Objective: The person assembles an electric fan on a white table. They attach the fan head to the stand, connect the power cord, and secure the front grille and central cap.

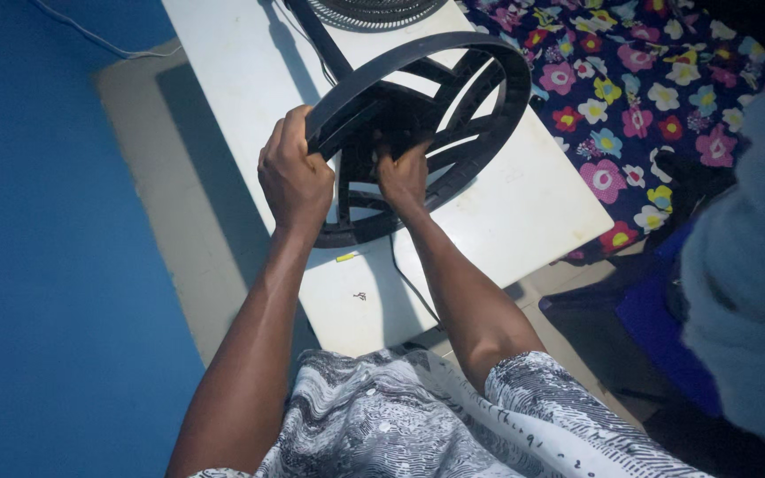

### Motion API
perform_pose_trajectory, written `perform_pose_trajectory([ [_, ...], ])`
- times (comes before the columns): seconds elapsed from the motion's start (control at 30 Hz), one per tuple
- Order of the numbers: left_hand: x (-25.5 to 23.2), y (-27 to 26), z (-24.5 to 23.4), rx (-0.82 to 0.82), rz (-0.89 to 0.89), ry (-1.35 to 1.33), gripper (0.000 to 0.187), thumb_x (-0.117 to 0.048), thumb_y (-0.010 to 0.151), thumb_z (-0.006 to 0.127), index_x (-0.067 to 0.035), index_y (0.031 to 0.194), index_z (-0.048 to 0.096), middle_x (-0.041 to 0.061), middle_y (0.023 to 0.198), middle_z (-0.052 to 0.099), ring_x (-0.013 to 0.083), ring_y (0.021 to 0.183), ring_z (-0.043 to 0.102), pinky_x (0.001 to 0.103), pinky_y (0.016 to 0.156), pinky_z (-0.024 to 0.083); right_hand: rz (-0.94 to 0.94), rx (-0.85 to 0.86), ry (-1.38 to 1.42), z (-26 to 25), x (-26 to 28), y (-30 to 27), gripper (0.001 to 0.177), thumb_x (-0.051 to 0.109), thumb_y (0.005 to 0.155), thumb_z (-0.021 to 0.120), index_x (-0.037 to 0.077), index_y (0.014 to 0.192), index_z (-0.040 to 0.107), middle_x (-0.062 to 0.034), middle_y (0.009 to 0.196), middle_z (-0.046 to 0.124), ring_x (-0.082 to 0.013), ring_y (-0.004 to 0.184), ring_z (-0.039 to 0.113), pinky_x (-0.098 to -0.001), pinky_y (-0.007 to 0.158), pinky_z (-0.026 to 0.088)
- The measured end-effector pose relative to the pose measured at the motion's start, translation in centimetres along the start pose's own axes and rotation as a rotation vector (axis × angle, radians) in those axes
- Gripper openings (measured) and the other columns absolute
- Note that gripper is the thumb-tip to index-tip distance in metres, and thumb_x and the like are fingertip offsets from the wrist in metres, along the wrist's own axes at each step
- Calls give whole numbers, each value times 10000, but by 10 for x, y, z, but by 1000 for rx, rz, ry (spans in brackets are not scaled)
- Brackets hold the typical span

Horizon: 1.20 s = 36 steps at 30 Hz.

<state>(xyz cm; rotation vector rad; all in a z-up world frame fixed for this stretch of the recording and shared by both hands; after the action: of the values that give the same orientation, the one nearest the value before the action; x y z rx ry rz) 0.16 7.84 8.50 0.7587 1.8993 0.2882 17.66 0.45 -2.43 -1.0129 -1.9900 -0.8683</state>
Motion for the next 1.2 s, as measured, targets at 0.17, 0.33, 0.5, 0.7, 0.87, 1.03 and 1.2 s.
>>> perform_pose_trajectory([
  [0.17,0,2,1,-8,5,22,430,129,648,447,-34,1039,523,97,855,582,263,818,597,425,789,429,99,-8,38,5,-13,0,632,408,765,582,-43,1132,333,-267,947,586,-413,902,571,-422,820,417],
  [0.33,-1,2,4,0,8,3,420,112,661,447,-35,1049,512,96,854,573,257,809,588,421,796,420,-10,-65,86,8,-19,4,568,368,784,584,-29,1117,353,-268,976,584,-414,925,560,-425,817,413],
  [0.5,-2,1,0,-3,37,-5,417,105,650,466,-31,1042,505,111,891,568,283,847,572,418,792,413,34,-65,49,9,-25,9,584,302,762,605,-29,1137,304,-262,944,580,-401,896,568,-417,803,419],
  [0.7,2,2,-2,48,-7,-17,389,80,678,475,-45,1045,507,101,878,563,270,845,575,414,789,414,119,52,138,8,-21,3,675,414,749,604,-43,1136,292,-196,910,613,-292,822,629,-346,742,469],
  [0.87,2,6,-3,113,16,-95,366,26,688,523,-35,1047,486,122,906,550,304,856,559,436,777,397,120,67,-1,3,-18,3,728,475,762,605,-59,1141,288,-223,938,594,-306,853,621,-354,734,471],
  [1.03,5,12,-5,201,50,-192,341,-6,727,524,-30,1062,468,159,965,542,348,902,543,436,773,410,194,37,-11,6,-26,-1,684,395,786,503,-33,1232,210,-228,930,581,-312,810,617,-357,675,491],
  [1.2,19,19,-7,363,54,-336,368,-96,755,564,-21,1100,460,173,977,543,340,897,552,420,748,433,270,-40,77,20,-44,-1,702,298,765,463,-3,1276,86,-203,888,604,-268,679,638,-338,535,511],
])
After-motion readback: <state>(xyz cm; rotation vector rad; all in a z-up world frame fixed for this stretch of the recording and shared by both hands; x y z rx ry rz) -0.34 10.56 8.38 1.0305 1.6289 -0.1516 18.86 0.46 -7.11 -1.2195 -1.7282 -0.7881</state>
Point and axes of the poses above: each hand's wrist, its own y-axis towards the middle knuckle, its own z-axis out of the palm, x = y × z, the point moved 6 cm from there along y, towards the middle knuckle
